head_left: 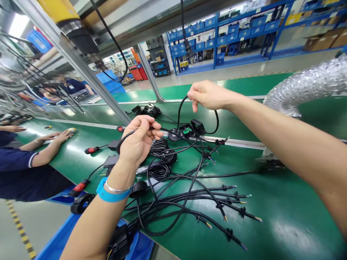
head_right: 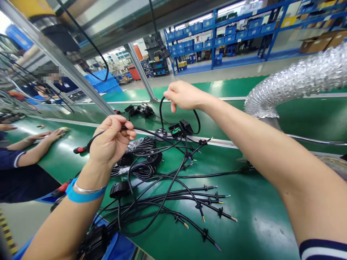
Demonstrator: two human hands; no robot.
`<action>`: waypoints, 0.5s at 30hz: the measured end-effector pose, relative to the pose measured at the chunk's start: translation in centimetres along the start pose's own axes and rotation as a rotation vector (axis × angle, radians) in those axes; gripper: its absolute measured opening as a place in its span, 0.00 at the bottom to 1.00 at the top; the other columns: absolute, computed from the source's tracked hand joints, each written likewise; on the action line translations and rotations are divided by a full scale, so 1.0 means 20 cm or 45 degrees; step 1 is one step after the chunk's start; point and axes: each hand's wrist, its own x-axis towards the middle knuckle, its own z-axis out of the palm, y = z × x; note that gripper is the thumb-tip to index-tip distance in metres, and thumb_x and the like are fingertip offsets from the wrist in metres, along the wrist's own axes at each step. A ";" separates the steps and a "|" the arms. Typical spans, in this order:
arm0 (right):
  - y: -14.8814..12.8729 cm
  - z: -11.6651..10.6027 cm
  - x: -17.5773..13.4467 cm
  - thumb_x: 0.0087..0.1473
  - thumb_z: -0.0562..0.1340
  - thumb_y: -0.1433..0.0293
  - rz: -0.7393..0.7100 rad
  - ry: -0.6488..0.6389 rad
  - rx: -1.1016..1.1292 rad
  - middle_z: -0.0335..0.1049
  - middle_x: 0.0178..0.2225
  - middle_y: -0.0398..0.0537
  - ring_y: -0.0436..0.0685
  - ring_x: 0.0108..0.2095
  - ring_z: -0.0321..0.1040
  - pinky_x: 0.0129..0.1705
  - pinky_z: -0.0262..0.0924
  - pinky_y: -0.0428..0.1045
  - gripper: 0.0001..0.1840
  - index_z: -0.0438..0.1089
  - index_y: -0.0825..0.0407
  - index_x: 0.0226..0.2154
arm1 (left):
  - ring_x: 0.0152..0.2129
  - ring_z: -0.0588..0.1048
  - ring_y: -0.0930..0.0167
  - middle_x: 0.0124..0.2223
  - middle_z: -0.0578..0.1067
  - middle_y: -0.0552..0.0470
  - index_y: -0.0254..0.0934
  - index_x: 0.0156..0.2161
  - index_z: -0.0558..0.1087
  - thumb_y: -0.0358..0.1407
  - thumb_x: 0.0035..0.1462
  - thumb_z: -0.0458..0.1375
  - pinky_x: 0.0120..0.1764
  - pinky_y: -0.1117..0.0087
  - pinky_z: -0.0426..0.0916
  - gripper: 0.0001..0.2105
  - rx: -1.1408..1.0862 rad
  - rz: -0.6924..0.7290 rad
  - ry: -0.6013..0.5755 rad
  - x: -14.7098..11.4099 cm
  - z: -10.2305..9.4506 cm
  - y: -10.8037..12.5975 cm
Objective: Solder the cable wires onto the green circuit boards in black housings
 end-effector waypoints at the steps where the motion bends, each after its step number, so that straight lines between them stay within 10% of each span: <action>1: 0.00 0.02 -0.01 0.59 0.55 0.69 -0.006 -0.052 -0.033 0.70 0.21 0.44 0.46 0.16 0.50 0.22 0.45 0.46 0.10 0.64 0.53 0.27 | 0.21 0.73 0.77 0.28 0.74 0.56 0.39 0.32 0.69 0.43 0.49 0.64 0.25 0.76 0.68 0.11 -0.008 -0.011 0.009 -0.01 0.01 0.00; 8: 0.07 0.06 -0.05 0.55 0.56 0.69 -0.033 -0.339 -0.310 0.74 0.27 0.45 0.48 0.24 0.61 0.27 0.50 0.45 0.04 0.63 0.53 0.30 | 0.12 0.63 0.79 0.19 0.67 0.59 0.41 0.30 0.71 0.37 0.50 0.64 0.18 0.76 0.61 0.06 -0.293 0.003 -0.009 -0.27 0.00 0.11; 12: 0.14 0.26 -0.11 0.43 0.64 0.72 -0.084 -0.802 -0.377 0.75 0.32 0.41 0.49 0.30 0.68 0.29 0.54 0.43 0.08 0.69 0.52 0.31 | 0.13 0.64 0.80 0.20 0.68 0.60 0.38 0.28 0.69 0.34 0.50 0.64 0.20 0.76 0.63 0.06 -0.524 0.008 0.070 -0.40 0.00 0.18; 15: 0.17 0.44 -0.17 0.34 0.69 0.72 -0.096 -0.817 -0.435 0.74 0.29 0.41 0.52 0.29 0.68 0.29 0.54 0.44 0.13 0.74 0.51 0.29 | 0.18 0.69 0.82 0.24 0.72 0.61 0.38 0.29 0.69 0.35 0.62 0.53 0.24 0.79 0.64 0.10 -0.677 0.175 0.338 -0.39 -0.09 0.19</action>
